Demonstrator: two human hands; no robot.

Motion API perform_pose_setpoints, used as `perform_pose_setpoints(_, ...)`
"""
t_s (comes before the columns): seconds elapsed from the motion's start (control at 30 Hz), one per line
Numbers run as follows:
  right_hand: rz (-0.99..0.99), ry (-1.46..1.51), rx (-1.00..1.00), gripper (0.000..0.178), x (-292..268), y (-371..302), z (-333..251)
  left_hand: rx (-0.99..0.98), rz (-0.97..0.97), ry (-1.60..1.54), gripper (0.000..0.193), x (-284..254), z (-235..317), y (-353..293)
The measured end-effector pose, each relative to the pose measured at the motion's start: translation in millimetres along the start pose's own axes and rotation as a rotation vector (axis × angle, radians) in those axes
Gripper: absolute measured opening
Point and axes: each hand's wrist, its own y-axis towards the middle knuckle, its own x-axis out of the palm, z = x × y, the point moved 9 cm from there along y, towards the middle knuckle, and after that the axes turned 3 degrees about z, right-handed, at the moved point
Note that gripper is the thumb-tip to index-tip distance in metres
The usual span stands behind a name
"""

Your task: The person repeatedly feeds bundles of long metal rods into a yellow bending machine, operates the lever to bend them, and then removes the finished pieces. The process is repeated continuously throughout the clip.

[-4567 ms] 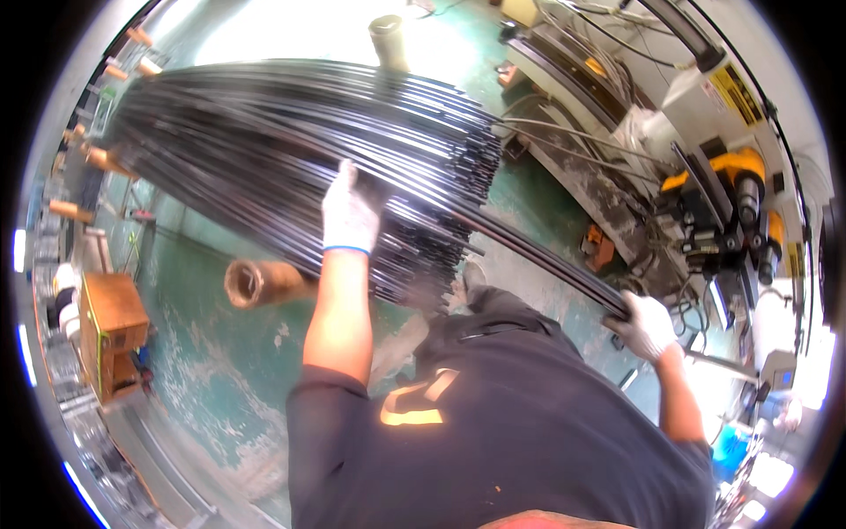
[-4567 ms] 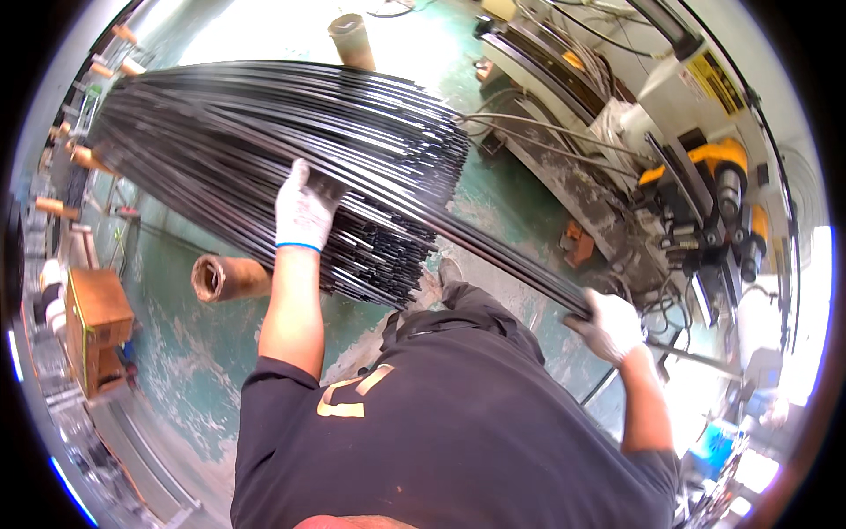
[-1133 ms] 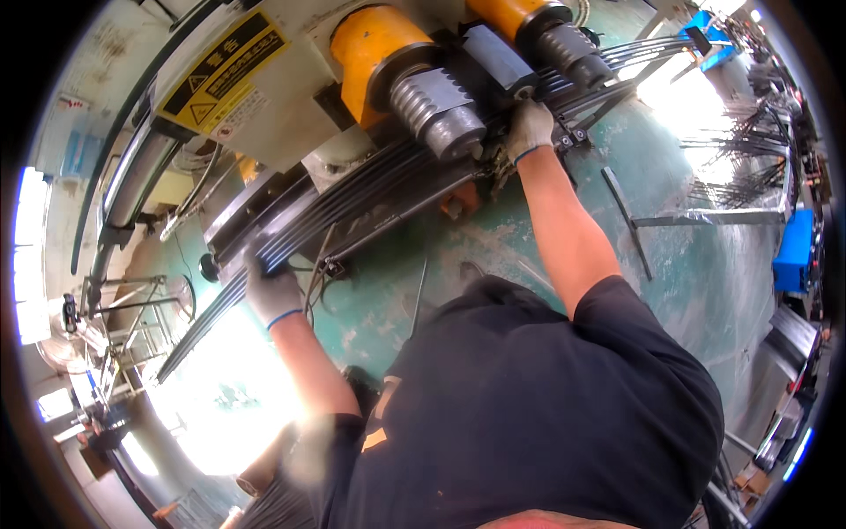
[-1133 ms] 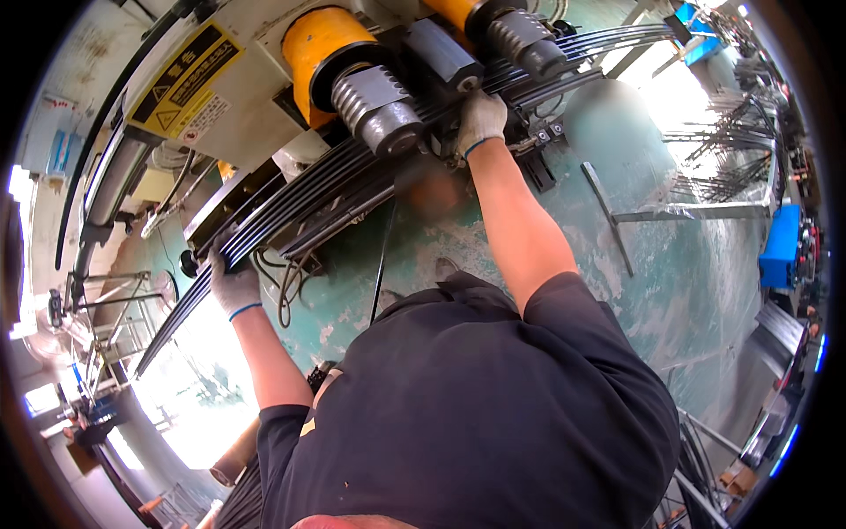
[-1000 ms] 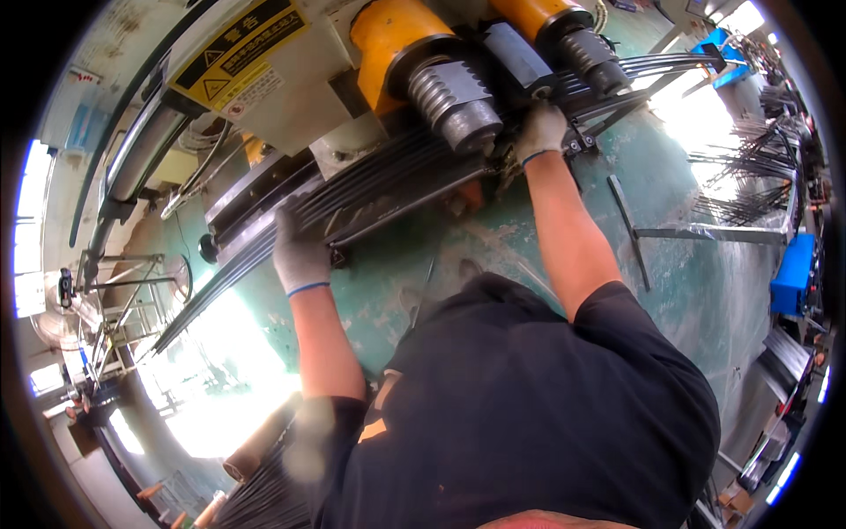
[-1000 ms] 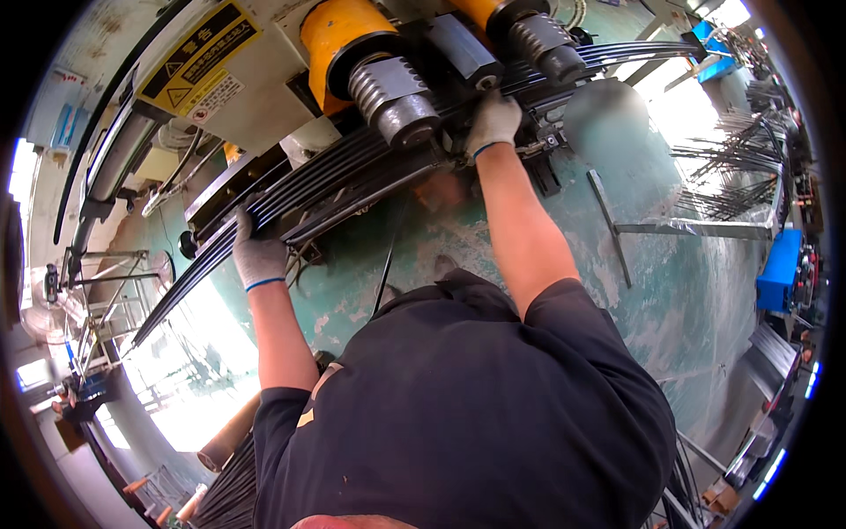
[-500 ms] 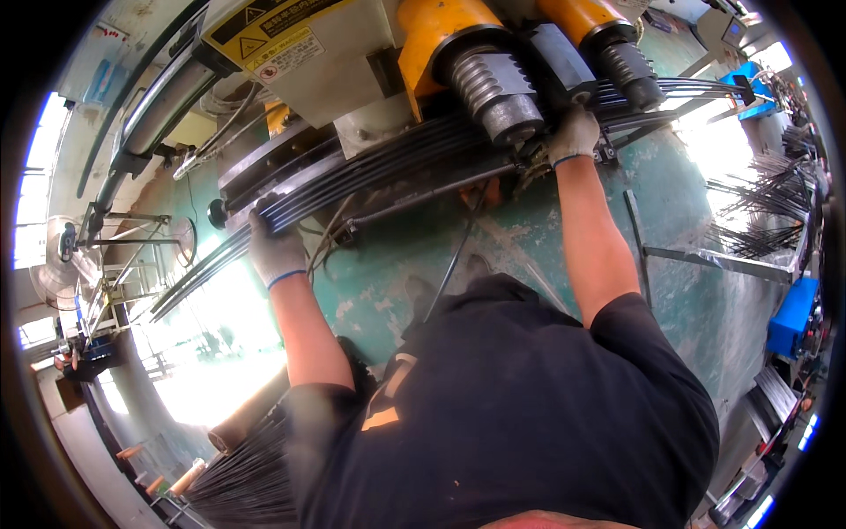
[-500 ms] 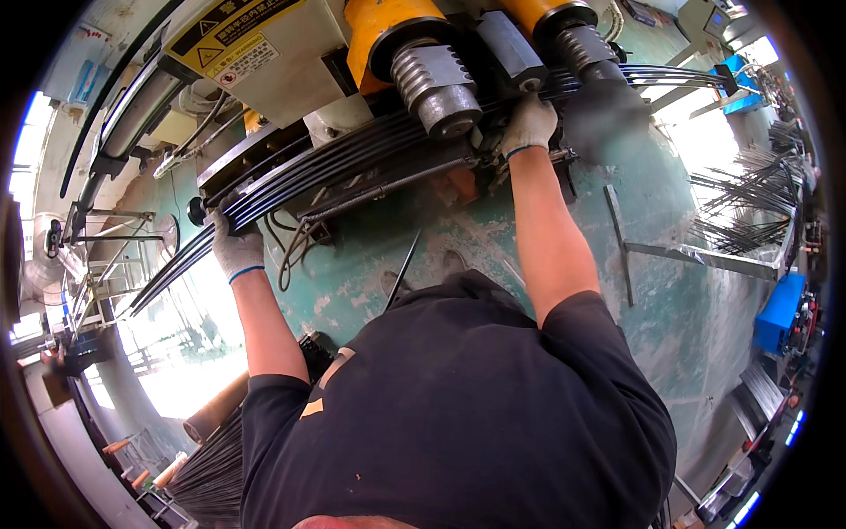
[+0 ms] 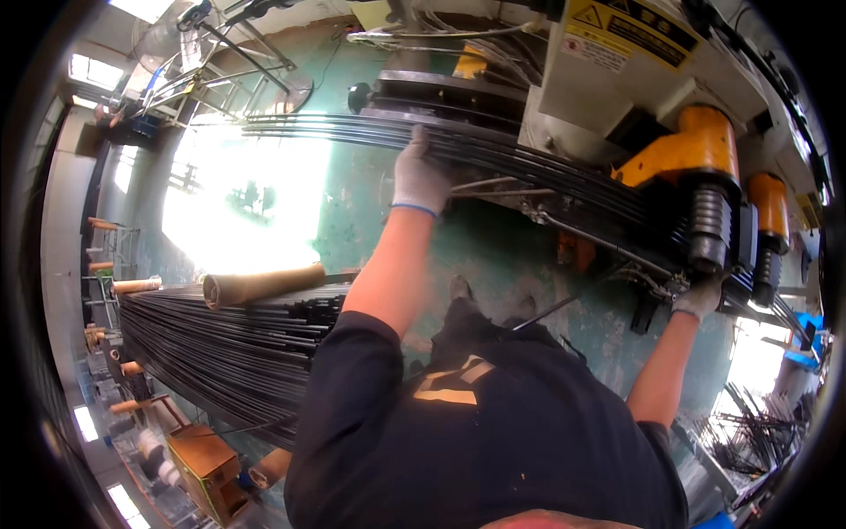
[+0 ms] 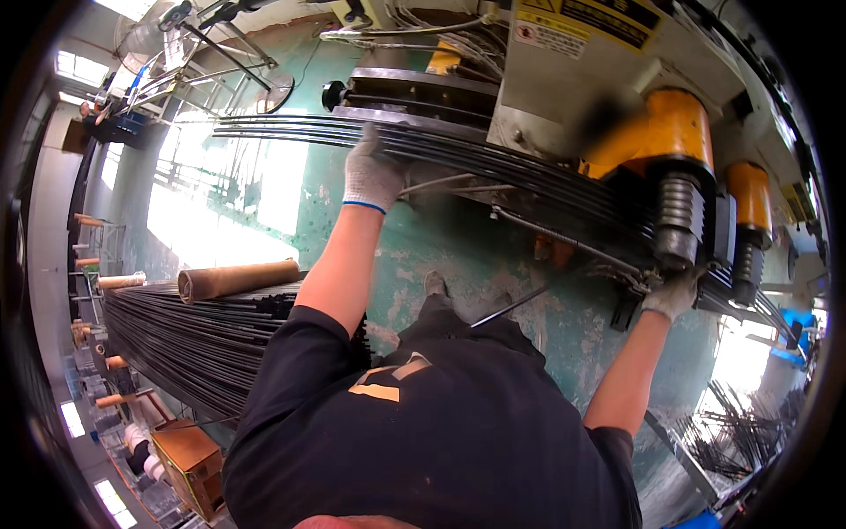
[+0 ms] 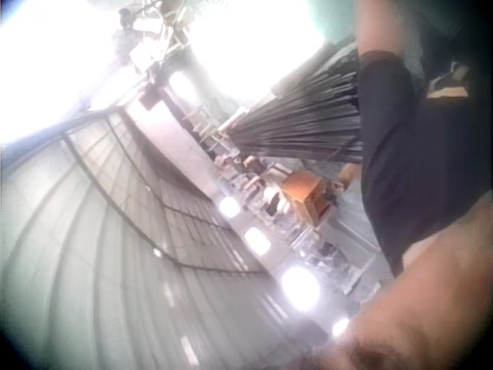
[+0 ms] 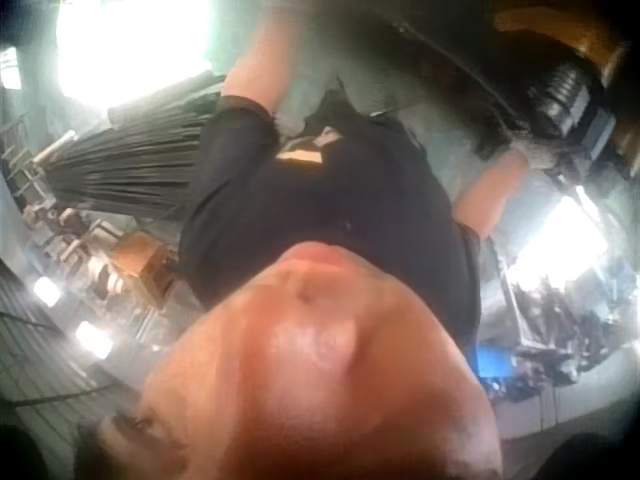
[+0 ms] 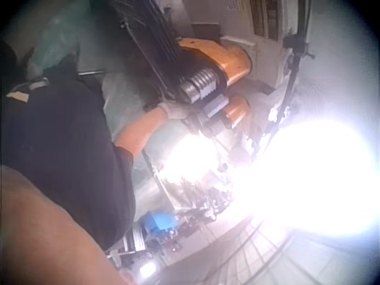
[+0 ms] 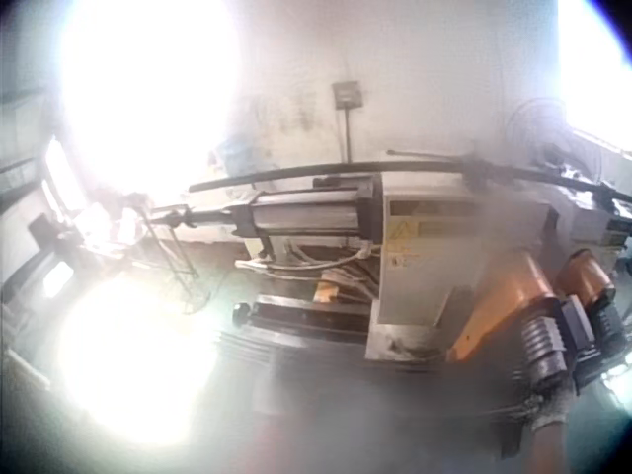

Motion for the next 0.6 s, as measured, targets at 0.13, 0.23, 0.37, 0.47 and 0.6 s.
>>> perform_pose_setpoints(0.13, 0.024, 0.178, 0.285, 0.057, 11.2, -133.8, -44.6, 0.217, 0.001, 0.033, 0.045, -53.5, 137.7, 42.8)
perform_pose_setpoints(0.23, -0.484, 0.43, 0.452, 0.056, 43.8, -165.0, 47.4, 0.301, 0.162, 0.07, 0.042, -61.6, 196.7, 50.4)
perform_pose_setpoints(0.37, -0.959, 0.52, 0.44, 0.042, 102.4, -243.9, 8.8, 0.371, 0.244, 0.135, 0.049, -91.4, 236.6, 54.5)
perform_pose_setpoints(0.47, -0.941, -0.185, -0.068, 0.046, 127.6, -264.2, -11.0, 0.267, 0.229, 0.136, 0.053, -110.4, 226.8, 38.6)
perform_pose_setpoints(0.6, -0.857, -0.578, -0.953, 0.057, 155.5, -366.6, -117.5, 0.035, 0.295, 0.52, 0.072, -146.9, 154.7, -12.1)
